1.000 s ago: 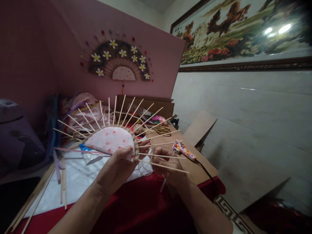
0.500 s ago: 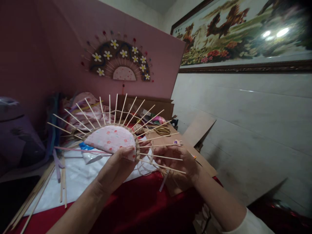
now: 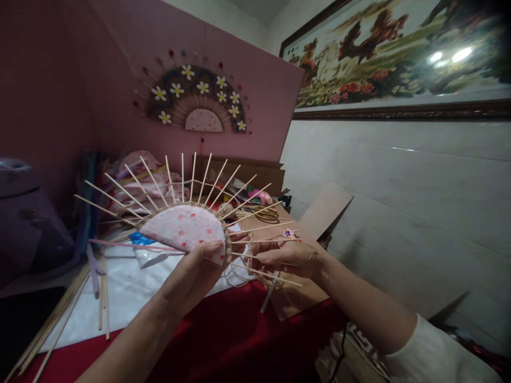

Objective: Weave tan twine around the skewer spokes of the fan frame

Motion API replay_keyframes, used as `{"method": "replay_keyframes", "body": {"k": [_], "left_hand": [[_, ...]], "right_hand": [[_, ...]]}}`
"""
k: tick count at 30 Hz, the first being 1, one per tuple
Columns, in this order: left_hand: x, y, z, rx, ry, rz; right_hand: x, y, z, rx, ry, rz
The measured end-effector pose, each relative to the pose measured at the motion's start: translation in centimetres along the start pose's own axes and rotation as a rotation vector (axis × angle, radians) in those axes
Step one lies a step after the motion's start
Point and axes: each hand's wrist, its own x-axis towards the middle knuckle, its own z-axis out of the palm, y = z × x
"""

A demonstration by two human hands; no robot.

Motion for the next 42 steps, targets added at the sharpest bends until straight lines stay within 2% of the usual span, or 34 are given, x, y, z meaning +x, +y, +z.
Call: {"method": "replay_keyframes", "body": {"k": [5,11,17,30,37,42], "left_hand": [[0.1,0.0,0.0,0.036,-0.022,-0.002],[0.1,-0.2,-0.6,0.053,-0.043,0.004],[0.3,-0.1,-0.5,0.056,-0.071,-0.009],[0.2,-0.2,-0.5,0.037,-0.056,-0.025],[0.2,-0.2,-0.5,0.046,-0.073,-0.03],[0.4,-0.2,-0.3,0.045,-0.093,-0.022]], "right_hand": [[0.3,0.1,-0.2,-0.023,-0.035,-0.002],[0.7,0.3,-0.4,-0.023,0.037,-0.003],[0.9,0.7,-0.5,-0.016,0.037,-0.031],[0.9,0.4,0.5,0.057,0.077,-0.027],[0.7,-0.2,1.3,-0.021,0.142,-0.013],[0.5,-0.2,2.0,0.045,0.16,-0.056]]}}
